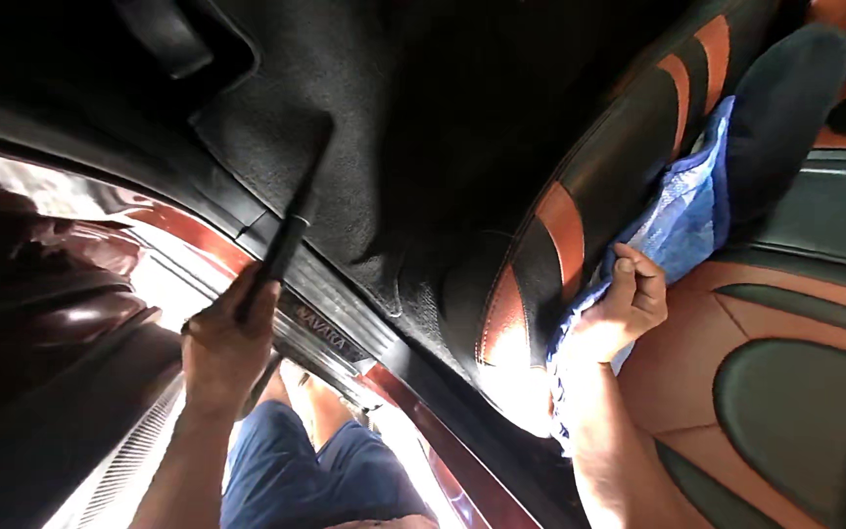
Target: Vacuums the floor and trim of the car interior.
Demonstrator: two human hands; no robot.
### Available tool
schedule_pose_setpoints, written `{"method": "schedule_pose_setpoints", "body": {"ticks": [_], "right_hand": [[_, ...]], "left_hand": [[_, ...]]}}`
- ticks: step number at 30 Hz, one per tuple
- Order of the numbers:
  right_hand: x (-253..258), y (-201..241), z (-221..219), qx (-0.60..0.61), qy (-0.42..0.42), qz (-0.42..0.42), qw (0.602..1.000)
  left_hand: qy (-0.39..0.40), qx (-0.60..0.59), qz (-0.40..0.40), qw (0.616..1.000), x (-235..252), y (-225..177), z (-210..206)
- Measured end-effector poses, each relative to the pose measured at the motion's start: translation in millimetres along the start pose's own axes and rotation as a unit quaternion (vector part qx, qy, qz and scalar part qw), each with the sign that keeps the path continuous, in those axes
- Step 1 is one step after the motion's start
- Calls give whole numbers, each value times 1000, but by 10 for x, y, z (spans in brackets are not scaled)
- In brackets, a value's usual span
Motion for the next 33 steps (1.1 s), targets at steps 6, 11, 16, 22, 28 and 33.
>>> {"method": "schedule_pose_setpoints", "body": {"ticks": [6,11,16,22,28,33], "right_hand": [[1,-51,10,6,13,2,1000],[16,-40,12,7,3,1,1000],[-16,-53,43,14,-1,-8,1000],[-19,-54,22,40,6,-14,999],[-27,-68,35,38,7,-6,999],[-41,-59,39,34,4,-9,999]], "left_hand": [[40,62,-80,994,470,-539,-299],[34,85,-111,990,895,-1031,-431],[-28,41,-81,995,1288,-1033,-140],[75,72,-179,978,1377,-1450,-657],[40,94,-140,985,1652,-1659,-764],[-14,70,-71,995,2019,-1806,-463]]}}
Point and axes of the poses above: each hand's wrist, its own x-axis towards the middle knuckle, its own z-axis out of the back of the hand, y = z × x, the point moved 7 cm from there along x, towards the middle knuckle, and after that the axes turned 11 degrees about x, right-handed, at the moved point
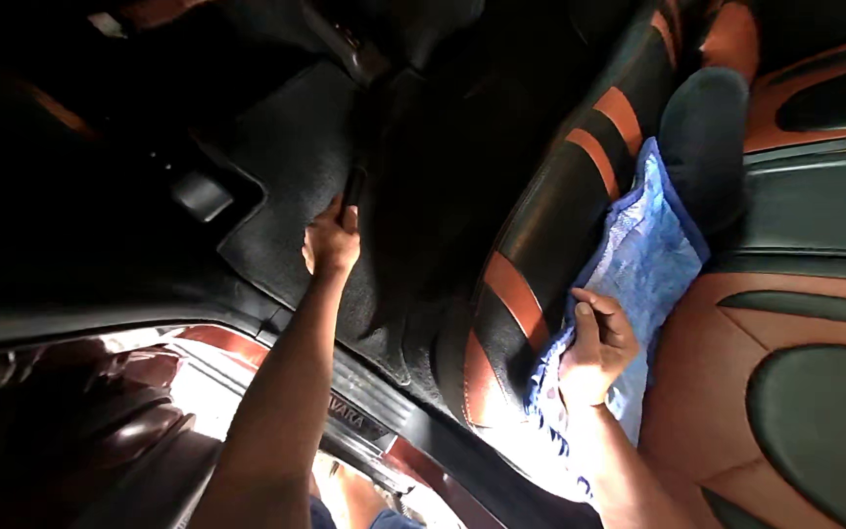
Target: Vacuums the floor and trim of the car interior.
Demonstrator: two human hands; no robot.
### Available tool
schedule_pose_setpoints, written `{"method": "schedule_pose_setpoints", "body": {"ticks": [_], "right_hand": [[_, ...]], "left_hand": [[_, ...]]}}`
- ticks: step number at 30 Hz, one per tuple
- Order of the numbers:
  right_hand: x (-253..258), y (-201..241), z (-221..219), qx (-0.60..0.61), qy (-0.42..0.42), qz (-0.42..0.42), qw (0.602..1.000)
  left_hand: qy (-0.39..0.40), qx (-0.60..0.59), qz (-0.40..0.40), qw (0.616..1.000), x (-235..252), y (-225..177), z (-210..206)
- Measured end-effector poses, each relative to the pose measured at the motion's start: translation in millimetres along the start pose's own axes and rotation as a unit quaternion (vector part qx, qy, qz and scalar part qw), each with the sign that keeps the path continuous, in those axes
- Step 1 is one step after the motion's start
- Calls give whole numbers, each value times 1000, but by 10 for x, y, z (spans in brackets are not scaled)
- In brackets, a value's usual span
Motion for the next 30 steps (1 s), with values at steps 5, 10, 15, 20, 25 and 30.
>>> {"method": "schedule_pose_setpoints", "body": {"ticks": [5,10,15,20,25,30], "right_hand": [[-8,-20,-18,2,7,0,1000],[-16,-27,-7,-17,2,-5,1000],[-19,-32,-15,-28,7,13,999],[-17,-51,-21,-20,10,8,1000],[-29,-76,1,-19,13,13,1000],[-23,-80,1,-31,11,21,999]], "left_hand": [[64,-16,-95,993,114,-157,-216],[-122,-89,80,985,-255,596,57],[-136,-93,166,972,-387,827,290],[-22,-9,-40,999,-190,180,-90],[-70,-24,50,996,208,-95,41],[-41,-10,-4,999,283,-224,-184]]}}
Point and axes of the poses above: each hand's wrist, its own x-axis towards the middle knuckle, its own z-axis out of the back of the hand, y = z × x, the point moved 7 cm from there along x, towards the middle knuckle, and after that the axes turned 11 degrees about x, right-handed, at the moved point
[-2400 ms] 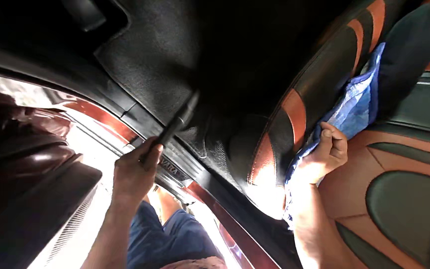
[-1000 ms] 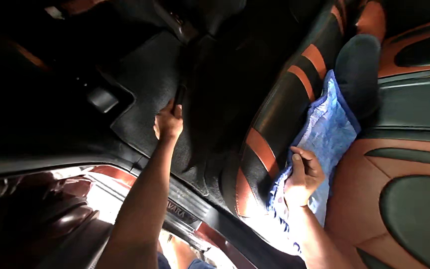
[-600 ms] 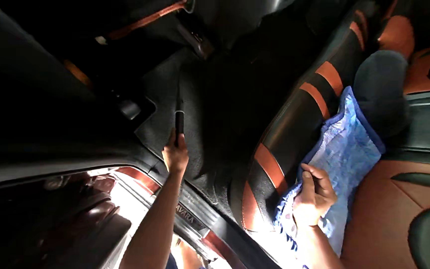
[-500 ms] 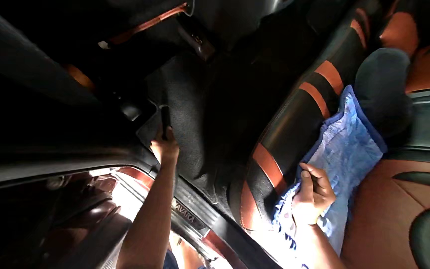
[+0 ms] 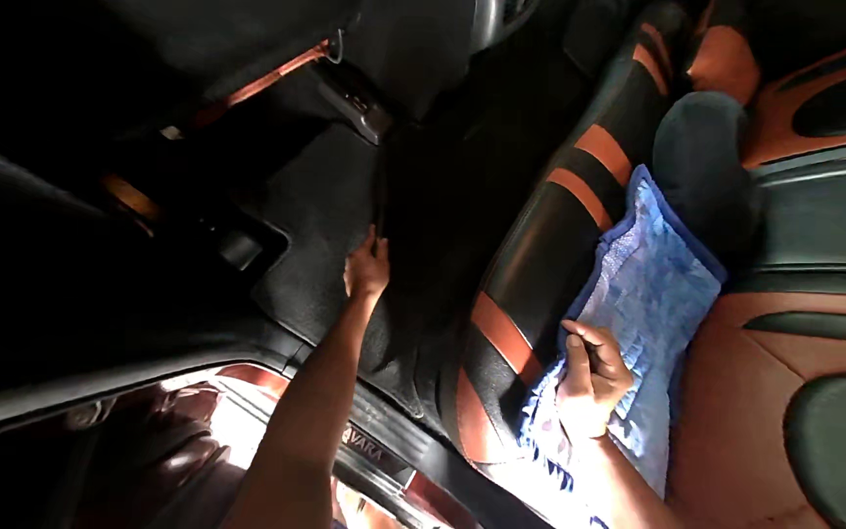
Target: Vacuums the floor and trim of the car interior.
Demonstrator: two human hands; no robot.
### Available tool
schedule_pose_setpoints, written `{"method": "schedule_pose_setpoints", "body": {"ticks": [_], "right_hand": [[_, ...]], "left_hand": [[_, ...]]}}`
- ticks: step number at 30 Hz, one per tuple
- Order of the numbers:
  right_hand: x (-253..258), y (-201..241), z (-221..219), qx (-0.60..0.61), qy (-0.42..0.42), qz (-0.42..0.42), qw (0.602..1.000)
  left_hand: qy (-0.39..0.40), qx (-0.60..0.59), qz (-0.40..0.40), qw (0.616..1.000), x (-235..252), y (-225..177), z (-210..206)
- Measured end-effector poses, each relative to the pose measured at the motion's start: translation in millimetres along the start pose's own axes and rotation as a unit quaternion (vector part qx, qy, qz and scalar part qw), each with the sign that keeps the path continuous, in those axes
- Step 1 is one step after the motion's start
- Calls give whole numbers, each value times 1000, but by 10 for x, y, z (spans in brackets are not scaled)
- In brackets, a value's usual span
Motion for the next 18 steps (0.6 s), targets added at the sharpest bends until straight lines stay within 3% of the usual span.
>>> {"method": "schedule_pose_setpoints", "body": {"ticks": [3,7,12,18], "right_hand": [[-4,-6,-16,-9,-2,-4,1000],[-19,-9,-13,-2,-2,-4,1000],[-11,-9,-3,-4,-2,-2,1000],[-16,-4,-22,-12,-3,-3,1000]], "left_hand": [[-44,16,-14,999,21,31,5],[76,60,-100,990,-216,-239,-479],[-32,20,-9,999,249,-138,-166],[31,44,-108,993,111,-395,-352]]}}
Point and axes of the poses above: each hand's wrist, its own x-axis towards the middle knuckle, its own z-axis out of the back of the hand, y = z × x, the point moved 7 cm from there along x, towards the middle knuckle, and after that the axes turned 11 degrees about x, right-handed, at the moved point
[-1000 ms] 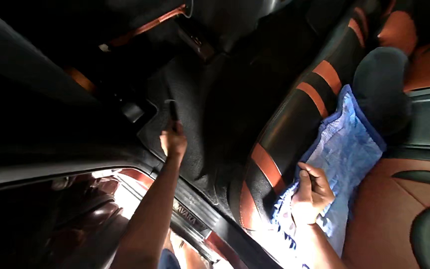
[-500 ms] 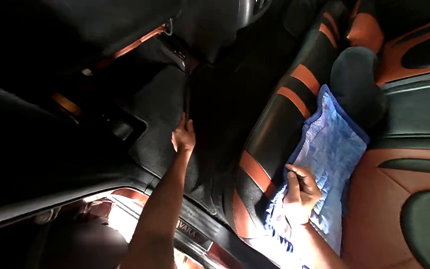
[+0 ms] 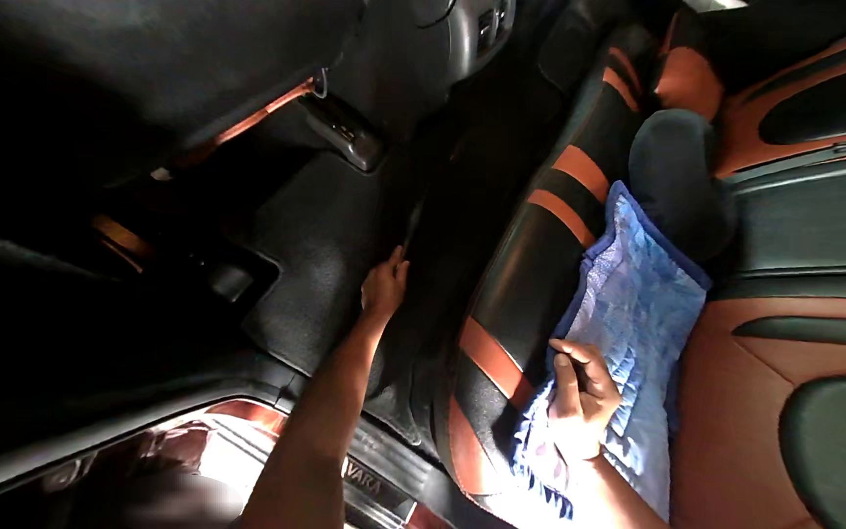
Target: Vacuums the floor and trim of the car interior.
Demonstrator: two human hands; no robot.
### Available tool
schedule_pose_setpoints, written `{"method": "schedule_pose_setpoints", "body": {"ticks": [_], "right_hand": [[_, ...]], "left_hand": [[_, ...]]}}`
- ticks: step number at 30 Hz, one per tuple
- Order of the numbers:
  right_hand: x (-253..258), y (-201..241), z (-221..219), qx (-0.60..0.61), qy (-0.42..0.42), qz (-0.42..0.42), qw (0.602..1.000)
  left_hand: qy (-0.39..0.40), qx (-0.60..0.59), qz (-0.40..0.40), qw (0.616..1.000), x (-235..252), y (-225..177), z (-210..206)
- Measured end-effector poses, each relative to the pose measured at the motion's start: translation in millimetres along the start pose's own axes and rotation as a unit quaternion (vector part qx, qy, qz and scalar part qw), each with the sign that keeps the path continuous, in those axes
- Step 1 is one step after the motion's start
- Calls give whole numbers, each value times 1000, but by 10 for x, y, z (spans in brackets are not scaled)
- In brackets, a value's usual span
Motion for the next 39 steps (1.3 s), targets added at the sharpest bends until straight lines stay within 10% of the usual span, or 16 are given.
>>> {"method": "schedule_pose_setpoints", "body": {"ticks": [11,17,22,26,31,36,39], "right_hand": [[-3,27,-21,0,4,1,1000],[-2,27,-29,2,12,5,1000],[5,40,-8,2,10,5,1000],[14,33,-11,9,12,6,1000],[10,40,-25,8,14,7,1000],[7,17,-31,18,8,10,1000],[0,17,-18,19,19,3,1000]], "left_hand": [[-5,4,-7,1000,239,-18,200],[125,-25,-142,982,67,-414,-46],[61,-77,-26,995,427,-466,161],[156,-39,-143,977,241,-815,-101],[60,-67,12,996,641,-793,220],[244,-99,-144,954,542,-1358,-160],[301,-165,-92,935,174,-767,-33]]}}
Point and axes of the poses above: each hand's wrist, its own x-axis towards the middle knuckle, its own z-axis out of the back of the hand, y = z × x, the point moved 7 cm from there along x, towards the middle knuckle, and after that the axes turned 11 degrees about x, right-handed, at the moved point
